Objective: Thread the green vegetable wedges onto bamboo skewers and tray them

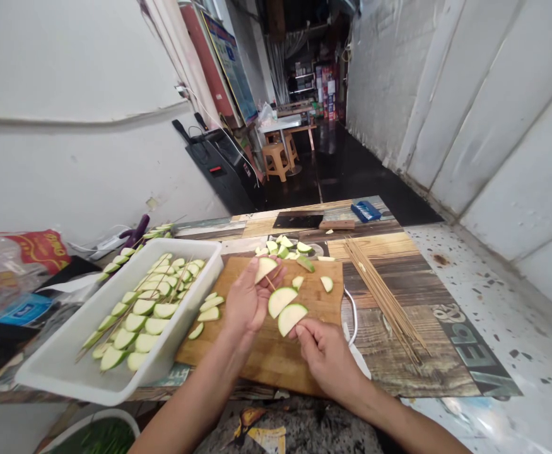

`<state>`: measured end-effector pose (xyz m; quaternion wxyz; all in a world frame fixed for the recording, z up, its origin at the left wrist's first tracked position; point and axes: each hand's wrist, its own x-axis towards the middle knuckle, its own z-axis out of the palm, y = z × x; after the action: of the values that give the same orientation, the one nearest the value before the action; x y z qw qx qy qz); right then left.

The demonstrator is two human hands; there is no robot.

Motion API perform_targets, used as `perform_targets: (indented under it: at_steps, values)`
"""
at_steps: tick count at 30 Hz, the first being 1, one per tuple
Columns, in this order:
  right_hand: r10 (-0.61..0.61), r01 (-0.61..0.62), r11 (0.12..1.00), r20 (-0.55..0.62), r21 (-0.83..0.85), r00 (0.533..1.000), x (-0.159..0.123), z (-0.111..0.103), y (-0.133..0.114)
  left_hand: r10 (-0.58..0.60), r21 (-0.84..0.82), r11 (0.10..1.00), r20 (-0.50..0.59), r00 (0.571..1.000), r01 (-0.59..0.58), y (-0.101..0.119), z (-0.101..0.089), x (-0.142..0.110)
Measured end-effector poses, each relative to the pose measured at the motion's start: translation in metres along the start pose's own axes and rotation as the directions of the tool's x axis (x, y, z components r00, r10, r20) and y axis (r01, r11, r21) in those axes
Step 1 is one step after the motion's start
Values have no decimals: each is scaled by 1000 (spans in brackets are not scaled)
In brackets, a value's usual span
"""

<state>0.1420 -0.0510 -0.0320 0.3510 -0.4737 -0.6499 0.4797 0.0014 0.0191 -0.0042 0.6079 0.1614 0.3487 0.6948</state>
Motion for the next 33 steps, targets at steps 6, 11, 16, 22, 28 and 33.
perform_targets:
  at_steps: [6,11,16,22,28,33]
  values:
    - [-14,14,999,-10,-32,1000,1,0,-1,2,2,1000,-32,999,-2,-4,-1,0]
    - [-9,8,999,-15,-37,1000,1,1,1,-5,-4,1000,-47,999,5,-6,-1,-1]
    - [-1,0,1000,-24,-25,1000,1,2,1,-57,44,997,-38,998,59,-10,1,-7]
    - [11,-11,1000,-23,6,1000,3,1,-3,-68,63,996,-6,998,69,-16,1,-11]
    - [-4,4,1000,-28,8,1000,6,2,2,-76,55,996,52,996,73,-19,0,-14]
    - [23,-24,999,20,27,1000,11,-2,10,-195,-55,977,156,968,205,-2,-6,-15]
